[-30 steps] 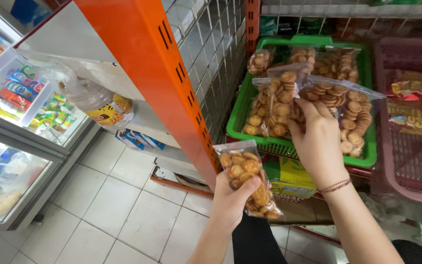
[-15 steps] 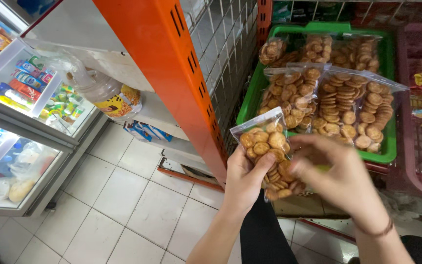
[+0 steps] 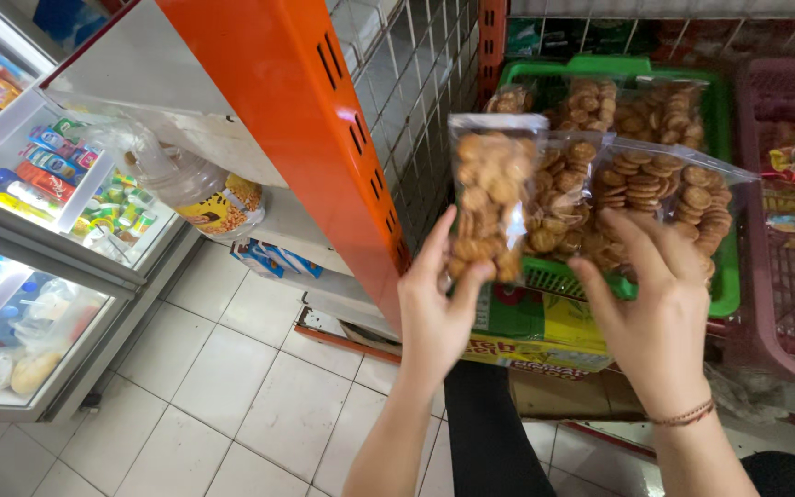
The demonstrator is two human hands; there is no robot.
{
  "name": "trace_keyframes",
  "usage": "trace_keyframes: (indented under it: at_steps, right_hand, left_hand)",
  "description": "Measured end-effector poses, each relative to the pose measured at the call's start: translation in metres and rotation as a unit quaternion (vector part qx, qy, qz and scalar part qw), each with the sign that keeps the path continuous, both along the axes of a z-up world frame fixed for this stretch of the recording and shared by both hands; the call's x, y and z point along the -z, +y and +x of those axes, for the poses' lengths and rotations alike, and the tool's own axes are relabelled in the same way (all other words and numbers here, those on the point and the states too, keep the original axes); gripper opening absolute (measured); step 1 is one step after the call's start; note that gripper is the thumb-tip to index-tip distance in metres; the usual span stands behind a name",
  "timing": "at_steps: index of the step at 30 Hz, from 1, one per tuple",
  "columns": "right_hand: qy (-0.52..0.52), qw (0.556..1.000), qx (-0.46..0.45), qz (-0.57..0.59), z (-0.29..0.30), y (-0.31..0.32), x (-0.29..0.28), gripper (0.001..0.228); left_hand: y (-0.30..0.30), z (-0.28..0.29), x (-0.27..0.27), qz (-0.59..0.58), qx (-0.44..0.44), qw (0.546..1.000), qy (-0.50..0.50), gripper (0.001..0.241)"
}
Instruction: The person is restocking shelves in a convenience store. They transfer packaged cookies from a cardboard box into a green basket and then use a barcode scanner to scan and place chocolate bars onto a shelf.
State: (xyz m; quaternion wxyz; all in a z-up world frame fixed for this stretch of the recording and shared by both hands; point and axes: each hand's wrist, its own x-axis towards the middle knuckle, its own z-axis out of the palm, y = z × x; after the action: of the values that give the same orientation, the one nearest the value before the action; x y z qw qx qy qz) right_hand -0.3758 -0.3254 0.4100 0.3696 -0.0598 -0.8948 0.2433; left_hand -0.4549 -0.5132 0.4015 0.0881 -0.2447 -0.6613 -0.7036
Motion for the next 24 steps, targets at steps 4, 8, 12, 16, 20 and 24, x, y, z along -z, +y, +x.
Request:
trace_keyframes:
  at_steps: [4,8,12,16,20,24]
  right_hand:
    - [-0.042,0.987,0.094,0.12,-0.006,0.007,0.001,0.059]
    - [-0.051,0.994,0.076,0.061,-0.005,0.017,0.011,0.062]
    - [-0.036,0.994,0.055,0.085,-0.006,0.025,0.018,0.059]
    - [-0.039,0.993,0.06,0.089,-0.01,0.027,0.02,0.06]
    - [-0.042,0.993,0.067,0.084,-0.009,0.027,0.021,0.059]
    - [-0.02,0.995,0.062,0.076,-0.008,0.026,0.02,0.059]
  left_hand:
    - [0.009,-0.034,0.001,-0.084,-0.017,0.994,-0.068,0.06]
    - [0.012,-0.047,0.003,-0.215,-0.052,0.975,-0.005,0.051]
    - [0.016,-0.049,0.011,-0.264,-0.111,0.948,0.141,0.047]
    - [0.014,-0.042,0.017,-0.256,-0.084,0.951,0.154,0.043]
    - [0.016,-0.036,0.021,-0.278,-0.094,0.946,0.139,0.04]
    - [0.023,-0.036,0.02,-0.302,-0.123,0.935,0.139,0.041]
